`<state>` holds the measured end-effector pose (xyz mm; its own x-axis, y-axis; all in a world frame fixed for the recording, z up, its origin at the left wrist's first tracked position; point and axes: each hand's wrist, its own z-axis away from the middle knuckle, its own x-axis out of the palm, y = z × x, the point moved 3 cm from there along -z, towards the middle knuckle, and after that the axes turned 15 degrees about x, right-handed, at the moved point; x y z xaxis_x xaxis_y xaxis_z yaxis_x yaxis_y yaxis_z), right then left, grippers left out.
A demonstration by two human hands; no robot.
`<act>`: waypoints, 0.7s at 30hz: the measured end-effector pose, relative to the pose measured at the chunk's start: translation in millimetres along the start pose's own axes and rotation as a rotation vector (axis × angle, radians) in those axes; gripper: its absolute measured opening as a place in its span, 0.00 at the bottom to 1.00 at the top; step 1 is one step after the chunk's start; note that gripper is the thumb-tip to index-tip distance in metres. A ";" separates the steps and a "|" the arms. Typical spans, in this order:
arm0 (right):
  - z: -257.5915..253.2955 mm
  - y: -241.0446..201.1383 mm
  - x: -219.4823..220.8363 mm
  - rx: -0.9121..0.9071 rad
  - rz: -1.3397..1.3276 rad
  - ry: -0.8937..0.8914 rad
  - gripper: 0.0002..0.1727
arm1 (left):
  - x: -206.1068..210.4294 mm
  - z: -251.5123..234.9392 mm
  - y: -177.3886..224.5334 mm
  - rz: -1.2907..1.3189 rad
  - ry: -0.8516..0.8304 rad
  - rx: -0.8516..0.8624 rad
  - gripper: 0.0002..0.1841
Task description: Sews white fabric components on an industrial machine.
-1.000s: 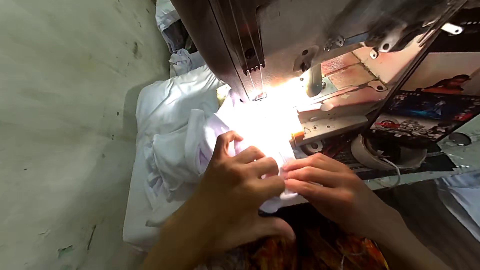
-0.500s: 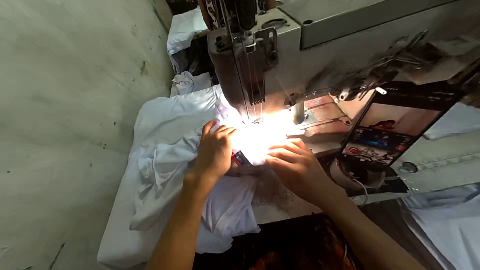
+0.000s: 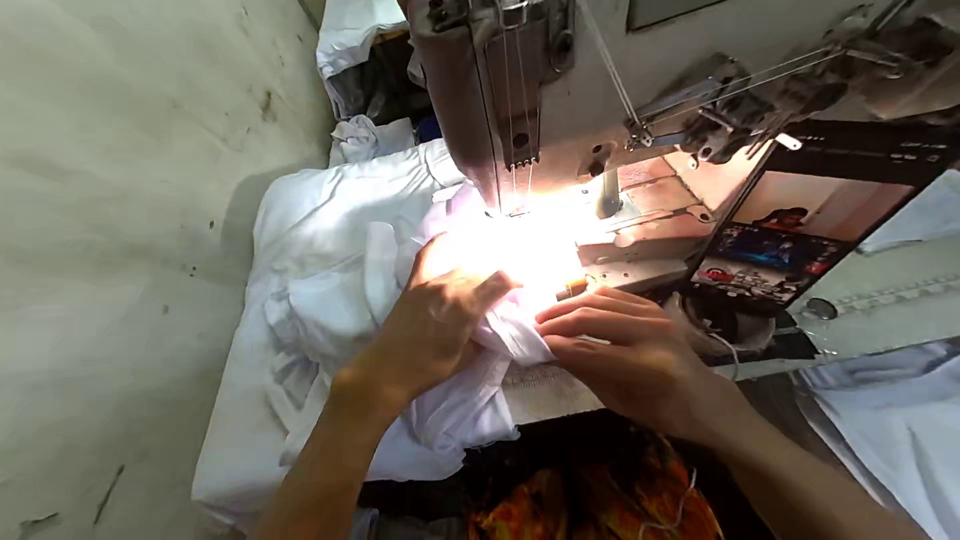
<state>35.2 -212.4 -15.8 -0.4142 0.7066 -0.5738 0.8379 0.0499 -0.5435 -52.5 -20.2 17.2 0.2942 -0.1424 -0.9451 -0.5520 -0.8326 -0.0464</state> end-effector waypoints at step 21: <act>-8.1 35.0 29.5 0.093 0.165 0.149 0.10 | 22.7 -4.3 -47.6 -0.111 0.082 -0.278 0.17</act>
<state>55.2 -184.0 -46.8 -0.2117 0.7962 -0.5668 0.8510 -0.1351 -0.5075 -16.2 13.9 -0.7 0.4087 -0.0758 -0.9095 -0.2817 -0.9584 -0.0467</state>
